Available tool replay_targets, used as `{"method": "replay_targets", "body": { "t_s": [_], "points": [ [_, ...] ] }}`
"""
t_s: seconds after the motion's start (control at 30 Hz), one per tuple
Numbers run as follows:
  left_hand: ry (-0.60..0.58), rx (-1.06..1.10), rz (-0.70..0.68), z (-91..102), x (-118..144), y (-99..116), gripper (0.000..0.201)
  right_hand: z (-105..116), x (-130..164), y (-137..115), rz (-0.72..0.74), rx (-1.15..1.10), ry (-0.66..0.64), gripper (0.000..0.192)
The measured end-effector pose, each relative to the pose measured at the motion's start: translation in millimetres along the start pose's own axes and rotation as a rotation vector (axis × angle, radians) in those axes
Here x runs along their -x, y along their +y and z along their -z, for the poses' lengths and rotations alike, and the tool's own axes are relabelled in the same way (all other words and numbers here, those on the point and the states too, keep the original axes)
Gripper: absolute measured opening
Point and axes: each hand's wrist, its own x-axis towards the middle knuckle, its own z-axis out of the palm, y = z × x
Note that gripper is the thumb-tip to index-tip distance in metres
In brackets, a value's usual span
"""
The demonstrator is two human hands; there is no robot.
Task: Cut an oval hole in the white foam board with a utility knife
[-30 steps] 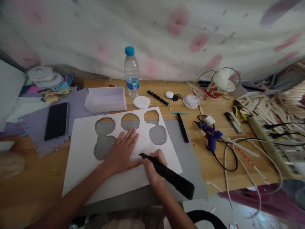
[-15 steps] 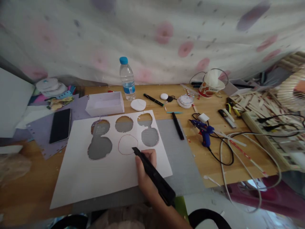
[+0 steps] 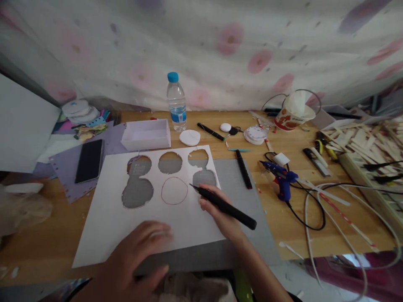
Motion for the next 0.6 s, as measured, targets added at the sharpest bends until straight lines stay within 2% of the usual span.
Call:
{"method": "replay_targets", "body": {
  "t_s": [0.13,0.23,0.37,0.5,0.6],
  "points": [
    [-0.073,-0.184,-0.001,-48.2,-3.1,-14.7,0.061,4.0,-25.5,0.5,0.059,0.037,-0.171,0.022],
    [-0.111,-0.223,0.007,-69.5,2.5,-15.8,0.079,1.7,-40.2,-0.8,0.107,0.106,-0.350,0.015],
    [-0.093,-0.253,0.004,-76.0,4.3,-14.1,0.072,0.8,-44.3,0.9,0.212,0.157,-0.490,0.016],
    [-0.059,-0.218,0.026,-73.0,-0.3,-13.8,0.060,1.3,-42.2,0.9,0.280,0.189,-0.522,0.012],
    [-0.062,-0.185,0.033,-71.9,-2.7,-13.6,0.058,0.0,-44.1,-0.9,0.304,0.194,-0.528,0.011]
  ]
}}
